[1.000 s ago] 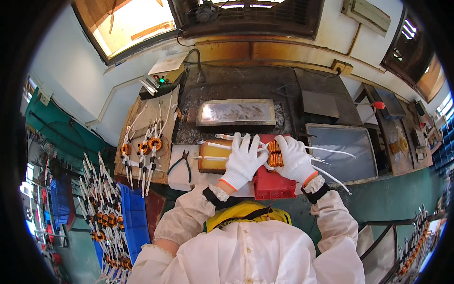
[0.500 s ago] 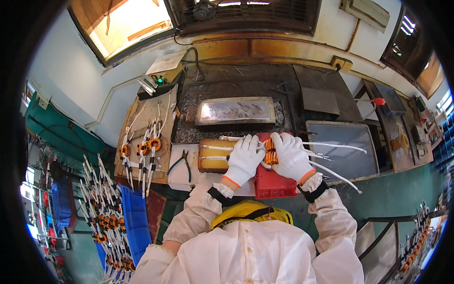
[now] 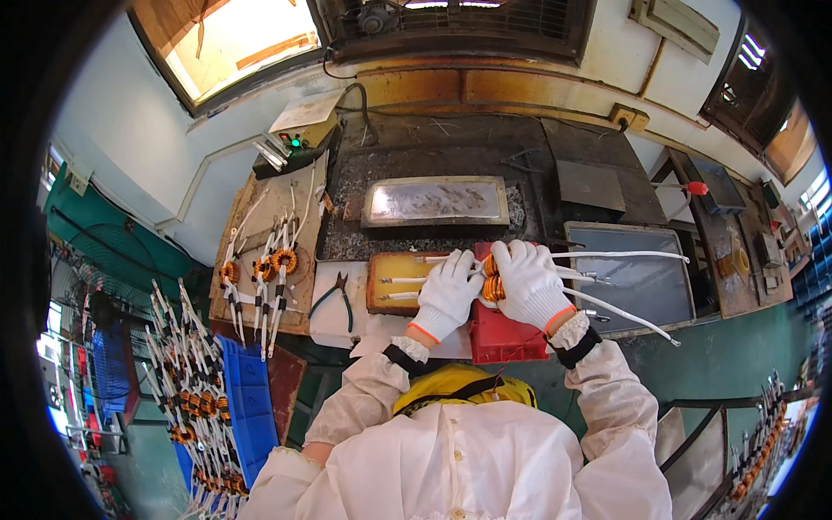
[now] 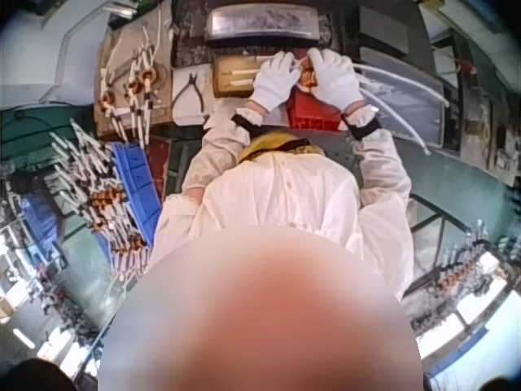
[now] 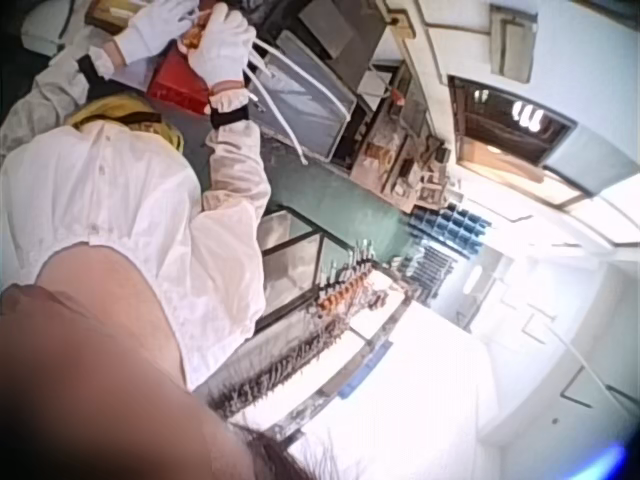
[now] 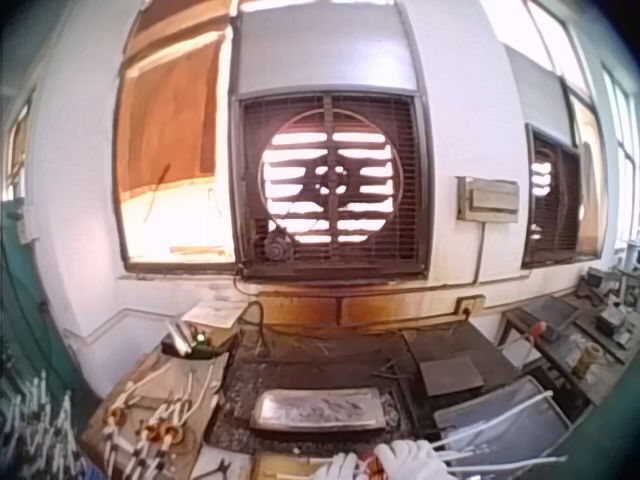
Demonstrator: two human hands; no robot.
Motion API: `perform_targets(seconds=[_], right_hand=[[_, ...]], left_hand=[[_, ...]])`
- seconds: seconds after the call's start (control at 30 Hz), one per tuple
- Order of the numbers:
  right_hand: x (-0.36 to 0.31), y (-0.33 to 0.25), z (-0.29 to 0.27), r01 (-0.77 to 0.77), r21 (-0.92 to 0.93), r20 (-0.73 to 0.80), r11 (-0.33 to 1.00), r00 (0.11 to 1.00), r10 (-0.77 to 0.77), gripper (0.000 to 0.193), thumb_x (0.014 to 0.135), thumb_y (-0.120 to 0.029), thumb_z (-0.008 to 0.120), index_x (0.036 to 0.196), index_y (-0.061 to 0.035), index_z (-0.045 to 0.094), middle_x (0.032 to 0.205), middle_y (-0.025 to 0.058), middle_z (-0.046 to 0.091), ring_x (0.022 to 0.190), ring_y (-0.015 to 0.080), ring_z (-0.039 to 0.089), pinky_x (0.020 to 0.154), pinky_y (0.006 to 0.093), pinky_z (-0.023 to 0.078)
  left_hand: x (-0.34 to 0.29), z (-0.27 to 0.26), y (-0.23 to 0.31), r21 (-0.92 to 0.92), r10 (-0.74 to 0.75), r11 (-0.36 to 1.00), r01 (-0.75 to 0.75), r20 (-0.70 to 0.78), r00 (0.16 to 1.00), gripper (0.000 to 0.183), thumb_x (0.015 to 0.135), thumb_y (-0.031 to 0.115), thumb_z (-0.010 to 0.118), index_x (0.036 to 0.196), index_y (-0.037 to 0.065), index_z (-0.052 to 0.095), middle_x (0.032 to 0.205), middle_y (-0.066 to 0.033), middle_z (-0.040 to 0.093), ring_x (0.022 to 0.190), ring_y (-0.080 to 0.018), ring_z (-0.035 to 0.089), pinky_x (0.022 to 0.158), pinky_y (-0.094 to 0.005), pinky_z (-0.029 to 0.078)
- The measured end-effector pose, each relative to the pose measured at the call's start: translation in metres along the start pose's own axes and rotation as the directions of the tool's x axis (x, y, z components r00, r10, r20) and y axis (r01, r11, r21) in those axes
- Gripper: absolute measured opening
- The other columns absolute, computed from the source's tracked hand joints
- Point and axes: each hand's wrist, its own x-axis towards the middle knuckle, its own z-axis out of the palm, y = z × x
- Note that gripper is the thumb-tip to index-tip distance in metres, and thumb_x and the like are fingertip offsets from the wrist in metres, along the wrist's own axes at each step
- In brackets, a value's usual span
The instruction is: Tinning the exposed ends of coiled copper components by dipping them into a molten solder bath.
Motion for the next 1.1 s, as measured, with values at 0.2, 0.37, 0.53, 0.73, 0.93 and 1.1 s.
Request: perform_targets(seconds=[0.2,0.37,0.53,0.73,0.93,1.1], right_hand=[[0.0026,-0.0032,-0.0027,-0.018,0.013,0.019,1.0,1.0,0.018,0.071,0.062,-0.036,0.081,0.117,-0.0077,0.047,0.106,0.0114,0.054,0.101,0.0299,0.054,0.089,0.0403,0.04],[0.0031,-0.004,-0.0035,-0.005,-0.01,0.012,1.0,1.0,0.006,0.072,0.063,-0.038,0.081,0.118,-0.0078,0.046,0.106,0.0113,0.055,0.101,0.0293,0.054,0.088,0.0398,0.041],[0.0035,-0.0033,-0.0018,-0.011,-0.023,0.024,1.0,1.0,0.011,0.072,0.064,-0.04,0.08,0.119,-0.0081,0.046,0.107,0.0113,0.055,0.101,0.0291,0.054,0.088,0.0397,0.041],[0.0035,-0.0042,-0.0024,-0.013,-0.021,0.019,1.0,1.0,0.014,0.072,0.064,-0.04,0.08,0.119,-0.0081,0.047,0.107,0.0116,0.055,0.1,0.0297,0.054,0.088,0.0397,0.041],[0.0026,-0.0037,-0.0004,-0.01,-0.025,-0.001,1.0,1.0,0.01,0.072,0.063,-0.039,0.081,0.119,-0.0079,0.047,0.106,0.0117,0.055,0.099,0.0301,0.054,0.087,0.0401,0.041],[0.0003,-0.0017,-0.0022,-0.002,-0.018,-0.005,1.0,1.0,0.002,0.074,0.064,-0.042,0.081,0.119,-0.0057,0.048,0.105,0.0123,0.055,0.101,0.0289,0.055,0.088,0.0403,0.041]], left_hand=[[-0.0028,0.0028,-0.0022,-0.04,-0.002,0.999,0.004,0.053,0.999,0.025,0.085,0.025,0.055,0.106,0.012,0.062,0.127,-0.015,0.053,0.124,-0.0322,0.048,0.092,-0.043,0.046],[-0.0038,0.0043,-0.0024,-0.047,-0.011,0.999,0.014,0.058,0.998,0.026,0.086,0.025,0.055,0.106,0.012,0.062,0.127,-0.0149,0.053,0.124,-0.0318,0.048,0.091,-0.0426,0.047],[-0.0038,0.0039,-0.0024,-0.06,-0.013,0.998,0.019,0.09,0.996,0.026,0.087,0.025,0.053,0.108,0.011,0.062,0.13,-0.0154,0.052,0.126,-0.0324,0.047,0.093,-0.0429,0.046],[-0.0041,0.0052,-0.0026,-0.068,-0.021,0.997,0.029,0.112,0.993,0.028,0.087,0.025,0.052,0.109,0.01,0.059,0.132,-0.0151,0.052,0.127,-0.0322,0.047,0.097,-0.043,0.042],[-0.0049,0.0059,-0.0037,-0.051,-0.011,0.999,0.019,0.145,0.989,0.03,0.089,0.026,0.051,0.113,0.011,0.06,0.134,-0.016,0.05,0.128,-0.0328,0.045,0.098,-0.0447,0.042],[-0.0022,0.0014,-0.0015,-0.037,-0.008,0.999,0.011,0.086,0.996,0.029,0.087,0.026,0.051,0.11,0.01,0.06,0.13,-0.0151,0.053,0.126,-0.032,0.049,0.099,-0.0431,0.041]])
